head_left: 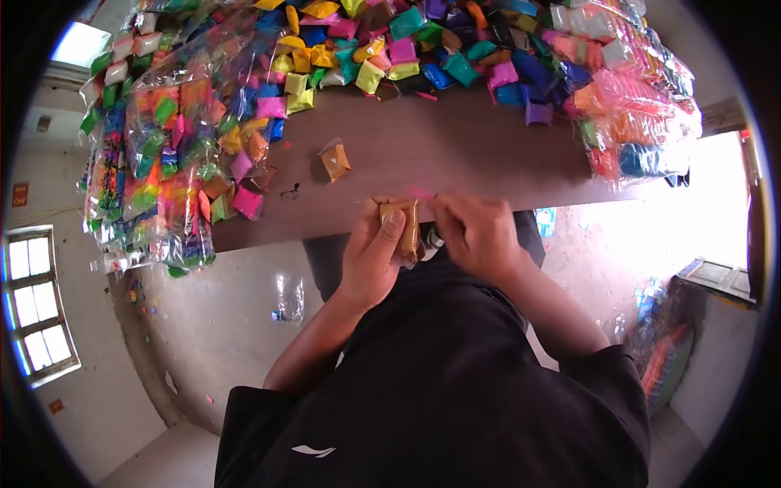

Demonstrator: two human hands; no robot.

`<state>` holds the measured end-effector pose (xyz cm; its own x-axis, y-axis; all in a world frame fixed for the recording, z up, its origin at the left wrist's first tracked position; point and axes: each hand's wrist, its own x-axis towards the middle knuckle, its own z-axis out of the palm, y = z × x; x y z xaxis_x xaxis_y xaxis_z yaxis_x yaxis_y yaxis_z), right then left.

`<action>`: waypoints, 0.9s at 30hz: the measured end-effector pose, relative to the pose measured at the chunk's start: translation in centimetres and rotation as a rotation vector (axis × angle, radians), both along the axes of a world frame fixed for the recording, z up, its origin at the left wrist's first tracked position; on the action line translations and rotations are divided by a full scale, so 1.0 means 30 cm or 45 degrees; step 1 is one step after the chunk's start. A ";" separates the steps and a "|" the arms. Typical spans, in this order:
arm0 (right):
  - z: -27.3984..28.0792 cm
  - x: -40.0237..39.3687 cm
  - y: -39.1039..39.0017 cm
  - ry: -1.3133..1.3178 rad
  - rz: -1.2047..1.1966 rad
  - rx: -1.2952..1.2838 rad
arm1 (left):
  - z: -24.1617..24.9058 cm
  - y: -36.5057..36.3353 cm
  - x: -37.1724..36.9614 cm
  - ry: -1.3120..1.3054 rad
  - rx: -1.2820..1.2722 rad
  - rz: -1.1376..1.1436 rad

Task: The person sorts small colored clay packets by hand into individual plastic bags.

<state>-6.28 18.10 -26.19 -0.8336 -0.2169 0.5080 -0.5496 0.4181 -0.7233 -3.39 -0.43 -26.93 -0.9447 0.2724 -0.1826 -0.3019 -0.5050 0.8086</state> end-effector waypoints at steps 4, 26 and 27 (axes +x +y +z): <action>0.008 0.013 0.011 0.080 0.063 -0.045 | 0.009 0.002 -0.001 0.090 -0.024 -0.002; 0.074 0.032 0.008 0.161 -0.002 -0.088 | 0.038 -0.019 0.015 0.256 -0.202 -0.025; 0.077 0.044 0.003 0.128 0.052 -0.065 | 0.048 -0.008 0.019 0.264 -0.236 0.016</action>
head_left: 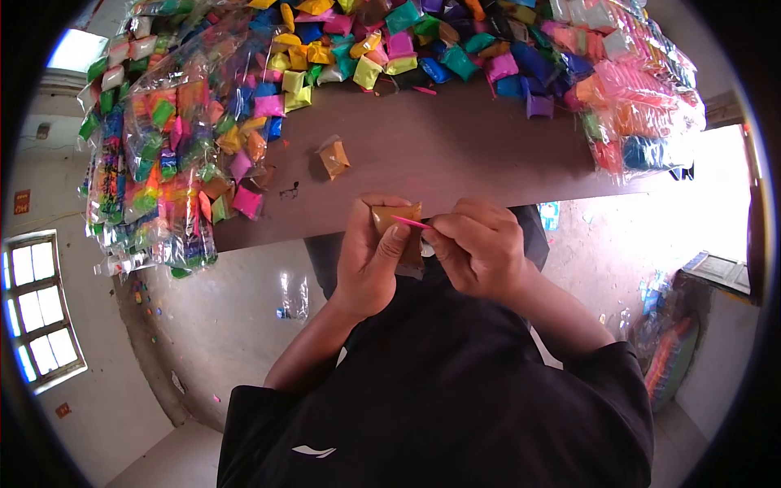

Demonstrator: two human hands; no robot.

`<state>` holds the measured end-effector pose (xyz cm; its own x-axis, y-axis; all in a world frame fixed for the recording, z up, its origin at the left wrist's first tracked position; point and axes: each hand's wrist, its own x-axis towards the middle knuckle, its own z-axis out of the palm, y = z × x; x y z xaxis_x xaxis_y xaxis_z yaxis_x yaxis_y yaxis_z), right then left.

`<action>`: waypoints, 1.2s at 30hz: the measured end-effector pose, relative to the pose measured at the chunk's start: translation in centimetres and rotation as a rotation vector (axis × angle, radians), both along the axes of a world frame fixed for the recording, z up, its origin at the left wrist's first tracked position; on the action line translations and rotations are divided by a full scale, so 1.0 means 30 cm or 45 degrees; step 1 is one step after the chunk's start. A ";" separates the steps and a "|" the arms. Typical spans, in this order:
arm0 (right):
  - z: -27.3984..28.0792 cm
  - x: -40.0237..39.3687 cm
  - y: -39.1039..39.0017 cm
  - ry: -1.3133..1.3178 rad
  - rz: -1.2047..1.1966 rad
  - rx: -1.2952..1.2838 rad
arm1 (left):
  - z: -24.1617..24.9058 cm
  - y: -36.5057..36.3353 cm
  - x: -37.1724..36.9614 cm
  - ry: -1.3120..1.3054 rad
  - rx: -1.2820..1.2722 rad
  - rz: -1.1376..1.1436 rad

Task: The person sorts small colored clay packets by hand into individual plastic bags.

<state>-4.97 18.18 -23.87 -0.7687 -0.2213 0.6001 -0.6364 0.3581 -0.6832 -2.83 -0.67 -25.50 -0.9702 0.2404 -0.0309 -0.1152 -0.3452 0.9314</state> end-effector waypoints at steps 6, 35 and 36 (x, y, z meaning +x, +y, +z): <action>0.007 -0.024 0.003 0.016 -0.122 -0.040 | -0.005 0.001 -0.003 0.082 -0.115 0.009; -0.167 0.012 -0.038 -1.006 0.169 -0.958 | -0.048 -0.012 -0.063 0.317 -0.759 0.131; -0.173 0.012 -0.032 -1.004 0.167 -0.956 | -0.055 -0.012 -0.062 0.326 -0.672 0.167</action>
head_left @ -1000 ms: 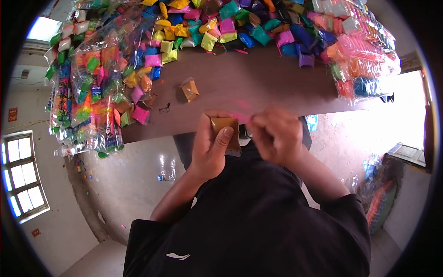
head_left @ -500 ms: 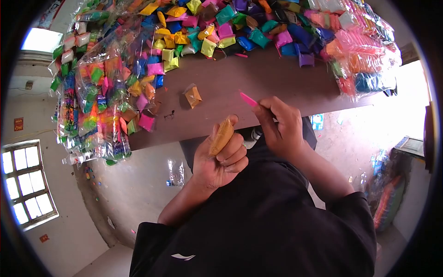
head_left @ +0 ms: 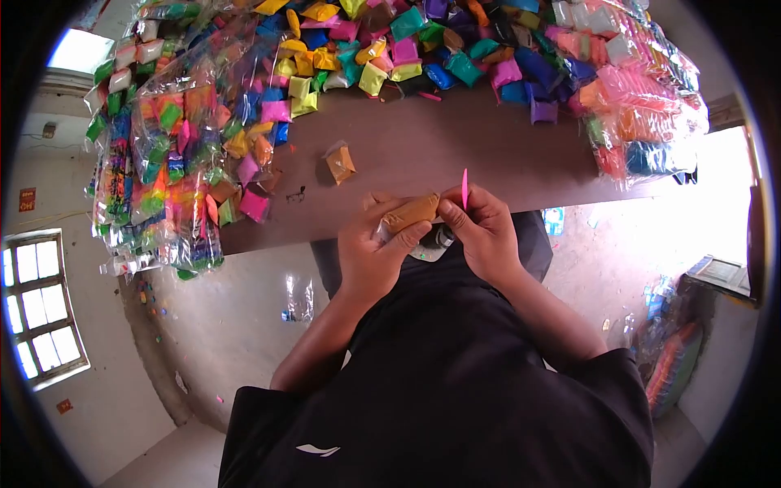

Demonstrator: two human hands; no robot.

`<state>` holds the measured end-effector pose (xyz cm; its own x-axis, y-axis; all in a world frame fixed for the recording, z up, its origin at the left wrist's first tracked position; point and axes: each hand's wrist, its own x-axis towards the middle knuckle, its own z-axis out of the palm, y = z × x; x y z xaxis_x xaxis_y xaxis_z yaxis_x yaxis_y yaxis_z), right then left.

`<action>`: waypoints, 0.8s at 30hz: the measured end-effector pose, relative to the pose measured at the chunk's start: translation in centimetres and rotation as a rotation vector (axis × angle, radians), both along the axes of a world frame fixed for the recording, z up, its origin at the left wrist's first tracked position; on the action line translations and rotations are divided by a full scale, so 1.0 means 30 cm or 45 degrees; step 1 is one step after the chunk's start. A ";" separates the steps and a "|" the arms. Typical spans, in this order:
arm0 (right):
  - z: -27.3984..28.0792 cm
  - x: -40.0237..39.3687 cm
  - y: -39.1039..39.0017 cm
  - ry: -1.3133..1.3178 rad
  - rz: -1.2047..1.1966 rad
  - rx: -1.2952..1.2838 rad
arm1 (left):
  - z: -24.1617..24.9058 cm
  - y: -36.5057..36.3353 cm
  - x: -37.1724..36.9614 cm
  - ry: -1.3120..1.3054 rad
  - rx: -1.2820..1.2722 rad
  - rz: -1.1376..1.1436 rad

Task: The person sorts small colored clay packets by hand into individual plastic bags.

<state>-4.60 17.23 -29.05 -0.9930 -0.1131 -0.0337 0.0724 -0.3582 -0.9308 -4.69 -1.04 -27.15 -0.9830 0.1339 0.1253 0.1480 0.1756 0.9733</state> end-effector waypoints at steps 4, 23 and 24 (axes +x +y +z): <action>0.041 0.030 0.012 -0.019 -0.079 0.382 | 0.002 0.012 0.002 0.087 0.029 0.092; -0.112 -0.082 0.087 0.242 -0.367 1.300 | -0.085 -0.062 -0.019 0.107 0.071 0.340; -0.131 -0.069 0.081 0.323 -0.361 1.324 | -0.088 -0.083 -0.012 0.102 0.068 0.344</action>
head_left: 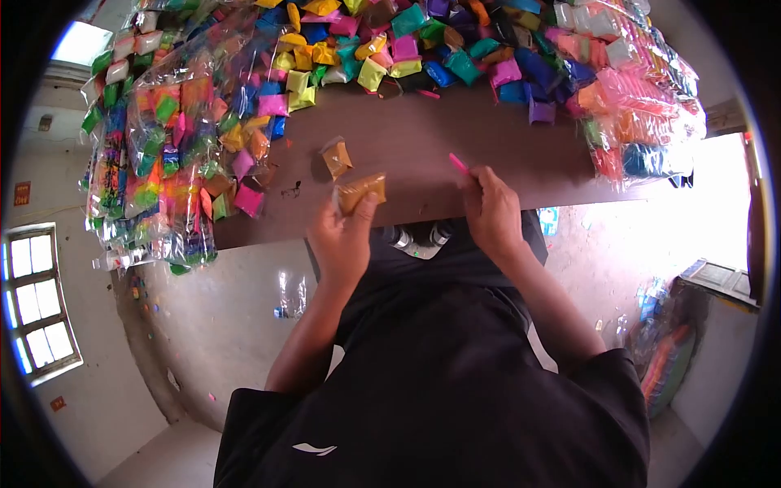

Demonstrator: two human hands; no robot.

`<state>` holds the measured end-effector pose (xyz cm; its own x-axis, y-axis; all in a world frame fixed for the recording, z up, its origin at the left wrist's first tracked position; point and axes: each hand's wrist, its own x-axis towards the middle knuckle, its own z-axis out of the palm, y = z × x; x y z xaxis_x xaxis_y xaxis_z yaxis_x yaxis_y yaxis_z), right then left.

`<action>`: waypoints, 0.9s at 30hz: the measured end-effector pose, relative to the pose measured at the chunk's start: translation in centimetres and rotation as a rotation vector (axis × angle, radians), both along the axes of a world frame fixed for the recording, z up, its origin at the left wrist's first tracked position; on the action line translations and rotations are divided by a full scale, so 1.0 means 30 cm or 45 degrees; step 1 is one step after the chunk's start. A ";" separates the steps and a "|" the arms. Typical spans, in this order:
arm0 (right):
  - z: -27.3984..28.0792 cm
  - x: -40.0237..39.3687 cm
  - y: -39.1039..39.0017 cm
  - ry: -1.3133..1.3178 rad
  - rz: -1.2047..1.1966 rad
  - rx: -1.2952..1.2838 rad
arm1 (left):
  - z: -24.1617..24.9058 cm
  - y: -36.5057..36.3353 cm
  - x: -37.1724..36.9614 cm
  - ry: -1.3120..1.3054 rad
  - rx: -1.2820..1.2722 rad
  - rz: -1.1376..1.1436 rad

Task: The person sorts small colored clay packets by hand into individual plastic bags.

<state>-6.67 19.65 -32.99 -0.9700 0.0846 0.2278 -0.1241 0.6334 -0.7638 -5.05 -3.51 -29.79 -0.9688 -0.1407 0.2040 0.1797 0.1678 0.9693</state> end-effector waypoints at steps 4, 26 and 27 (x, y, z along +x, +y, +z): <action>-0.028 0.054 -0.047 0.117 0.101 -0.132 | -0.068 -0.048 -0.004 -0.315 0.254 0.142; 0.146 0.134 -0.165 -0.332 0.263 -0.926 | 0.171 -0.053 0.099 -0.300 0.403 -0.205; 0.165 0.139 -0.154 -0.213 0.324 -0.849 | 0.176 -0.048 0.091 -0.359 0.439 -0.237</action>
